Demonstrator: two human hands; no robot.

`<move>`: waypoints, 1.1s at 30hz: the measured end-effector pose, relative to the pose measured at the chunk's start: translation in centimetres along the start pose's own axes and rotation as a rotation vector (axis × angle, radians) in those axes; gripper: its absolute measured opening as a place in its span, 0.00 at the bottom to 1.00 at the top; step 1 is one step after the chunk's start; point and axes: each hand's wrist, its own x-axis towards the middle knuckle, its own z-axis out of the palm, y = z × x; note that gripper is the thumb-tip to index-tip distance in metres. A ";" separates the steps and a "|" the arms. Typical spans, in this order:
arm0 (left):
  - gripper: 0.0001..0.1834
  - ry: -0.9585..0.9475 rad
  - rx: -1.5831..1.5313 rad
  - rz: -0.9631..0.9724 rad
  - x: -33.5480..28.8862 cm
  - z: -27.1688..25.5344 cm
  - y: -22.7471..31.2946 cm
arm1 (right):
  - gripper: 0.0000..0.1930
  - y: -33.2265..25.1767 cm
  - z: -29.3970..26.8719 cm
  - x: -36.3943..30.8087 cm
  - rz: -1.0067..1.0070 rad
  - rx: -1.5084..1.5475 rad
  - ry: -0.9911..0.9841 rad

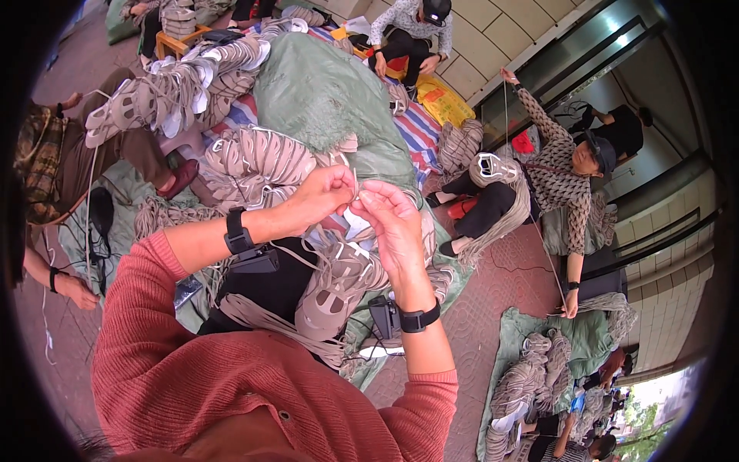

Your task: Lacing and sorting shoe components in a manufacturing assembly setting.

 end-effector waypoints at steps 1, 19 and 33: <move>0.03 0.007 0.082 0.034 0.0 -0.1 -0.2 | 0.11 0.2 0.1 0.0 0.001 0.000 -0.001; 0.06 0.024 -0.072 0.121 -0.8 1.0 0.6 | 0.09 1.2 1.1 0.1 -0.194 -0.133 0.136; 0.07 -0.075 -0.341 -0.180 0.0 -0.2 1.1 | 0.12 -0.5 -0.3 0.4 -0.150 -0.286 0.008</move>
